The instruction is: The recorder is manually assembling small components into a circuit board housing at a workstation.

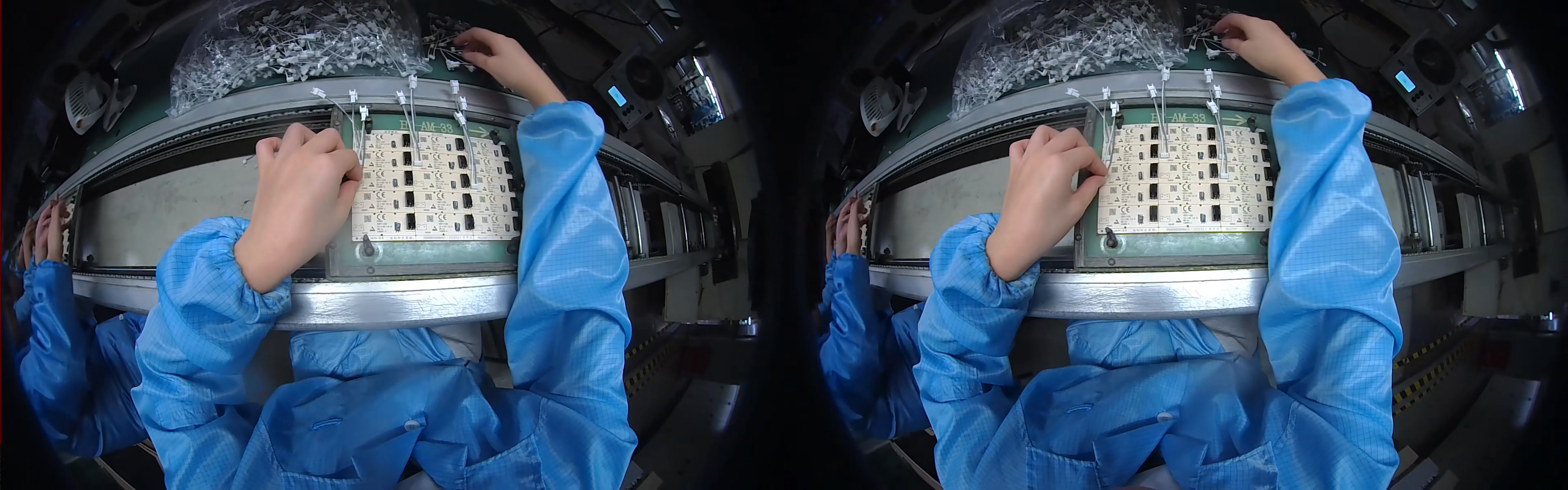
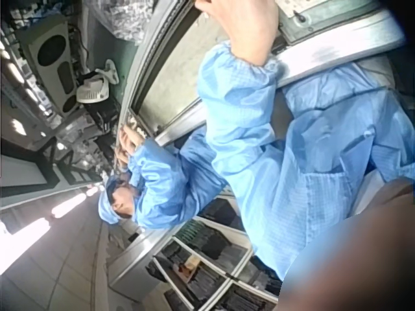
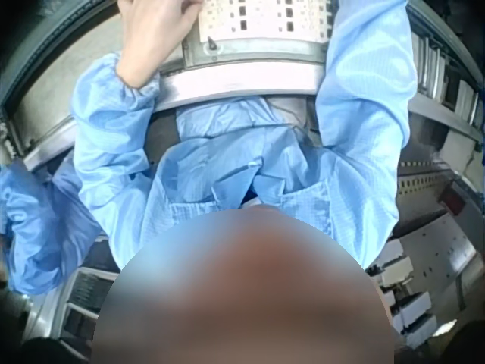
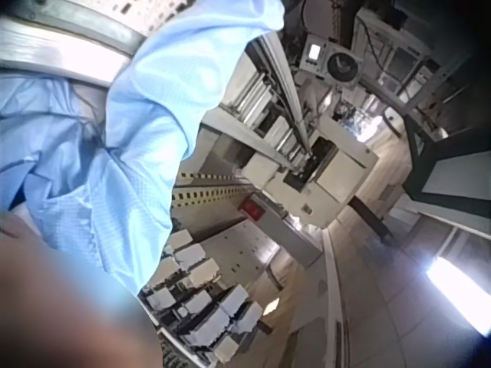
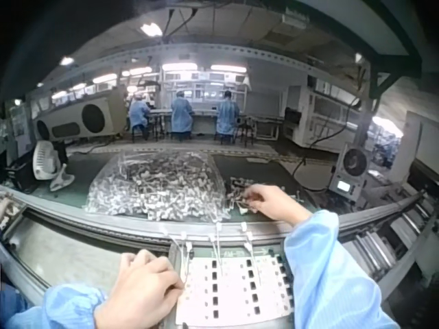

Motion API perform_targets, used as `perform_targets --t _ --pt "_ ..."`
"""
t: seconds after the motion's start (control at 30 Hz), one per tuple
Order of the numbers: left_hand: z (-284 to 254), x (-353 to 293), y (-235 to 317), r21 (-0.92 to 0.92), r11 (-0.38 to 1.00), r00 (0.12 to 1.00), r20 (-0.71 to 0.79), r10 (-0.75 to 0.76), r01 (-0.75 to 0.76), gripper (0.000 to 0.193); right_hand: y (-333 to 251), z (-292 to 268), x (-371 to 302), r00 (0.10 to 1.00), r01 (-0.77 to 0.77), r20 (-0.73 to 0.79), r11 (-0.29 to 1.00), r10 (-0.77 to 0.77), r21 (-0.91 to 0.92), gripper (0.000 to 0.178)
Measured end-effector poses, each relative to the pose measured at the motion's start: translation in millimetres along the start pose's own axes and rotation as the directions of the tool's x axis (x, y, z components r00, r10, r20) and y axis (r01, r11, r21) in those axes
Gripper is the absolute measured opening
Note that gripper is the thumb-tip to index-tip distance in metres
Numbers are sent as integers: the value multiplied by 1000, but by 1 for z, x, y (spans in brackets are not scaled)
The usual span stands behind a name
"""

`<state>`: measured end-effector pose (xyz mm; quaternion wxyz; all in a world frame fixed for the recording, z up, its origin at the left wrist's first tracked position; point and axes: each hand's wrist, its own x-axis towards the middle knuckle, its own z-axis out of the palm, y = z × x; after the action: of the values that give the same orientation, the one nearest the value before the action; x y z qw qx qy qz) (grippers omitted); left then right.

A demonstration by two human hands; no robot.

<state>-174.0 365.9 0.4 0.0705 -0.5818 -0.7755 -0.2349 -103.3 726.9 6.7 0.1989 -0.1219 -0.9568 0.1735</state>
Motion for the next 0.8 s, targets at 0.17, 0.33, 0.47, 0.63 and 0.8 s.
perform_targets --t 0.17,0.33,0.47,0.63,0.8 --pt "1 1 1 -2 1000 1000 -19 19 -19 3 35 -28 -17 994 -95 59 995 96 -20 33" --pt "3 0 2 0 1000 1000 -26 17 -17 3 34 -8 -33 999 -31 -2 942 32 -334 27" --pt "5 0 2 9 999 998 -50 31 -31 2 34 -4 -31 994 -62 -108 915 20 -399 26" --pt "6 1 3 3 999 997 -64 47 -47 1 39 1 -21 999 -12 -45 933 -4 -359 22" --pt "3 1 4 -3 999 997 -60 43 -43 1 35 1 -16 998 -8 -55 975 -4 -222 25"
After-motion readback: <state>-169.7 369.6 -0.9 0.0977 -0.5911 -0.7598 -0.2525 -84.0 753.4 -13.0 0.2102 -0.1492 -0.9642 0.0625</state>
